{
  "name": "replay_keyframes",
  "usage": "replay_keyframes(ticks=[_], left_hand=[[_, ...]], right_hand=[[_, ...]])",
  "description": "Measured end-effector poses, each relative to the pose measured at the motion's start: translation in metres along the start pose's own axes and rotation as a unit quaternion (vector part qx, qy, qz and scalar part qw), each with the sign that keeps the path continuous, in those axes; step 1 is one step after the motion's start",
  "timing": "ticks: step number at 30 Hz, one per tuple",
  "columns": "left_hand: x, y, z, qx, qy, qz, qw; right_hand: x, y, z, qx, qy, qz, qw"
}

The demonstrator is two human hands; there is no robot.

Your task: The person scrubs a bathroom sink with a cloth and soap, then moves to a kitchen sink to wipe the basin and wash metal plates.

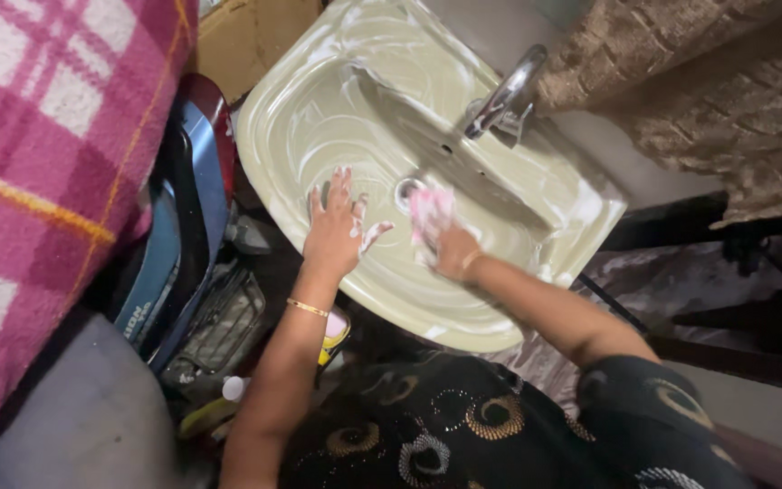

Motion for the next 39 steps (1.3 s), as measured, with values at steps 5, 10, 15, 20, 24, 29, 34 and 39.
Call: replay_keyframes(ticks=[5,10,15,20,24,29,34,39], left_hand=[[-0.002,-0.007,-0.002,-0.029,0.003,-0.051,0.998],[0.0,-0.021,-0.003,-0.025,-0.008,-0.085,0.996],[0.002,-0.016,-0.008,-0.024,-0.014,-0.082,0.996],[-0.003,-0.015,-0.01,-0.024,-0.029,-0.079,0.996],[-0.011,-0.014,-0.018,-0.03,-0.019,-0.076,0.996],[-0.021,-0.022,-0.027,-0.08,0.007,-0.153,0.985],[-0.022,-0.029,-0.024,-0.048,-0.015,-0.174,0.984],[-0.016,-0.022,-0.032,-0.045,0.003,-0.147,0.988]], right_hand=[[0.031,0.096,0.058,0.137,-0.312,-0.066,0.938],[0.233,0.085,0.076,0.143,-0.193,-0.078,0.968],[0.251,0.029,0.013,-0.016,-0.044,-0.16,0.986],[0.072,0.014,-0.021,-0.071,-0.02,-0.052,0.996],[-0.029,0.047,-0.009,-0.058,-0.018,0.149,0.987],[0.043,0.124,0.073,0.283,-0.19,0.075,0.937],[0.211,0.101,0.083,0.401,-0.081,0.043,0.912],[0.207,0.049,-0.005,-0.13,0.09,0.08,0.984]])
Point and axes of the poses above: each hand's wrist, its own x-axis towards the middle knuckle, its own y-axis out of the palm, z = x × y, the point moved 4 cm from there along x, towards the middle knuckle, and after that the axes turned 3 degrees about -z, right-handed, at the moved point
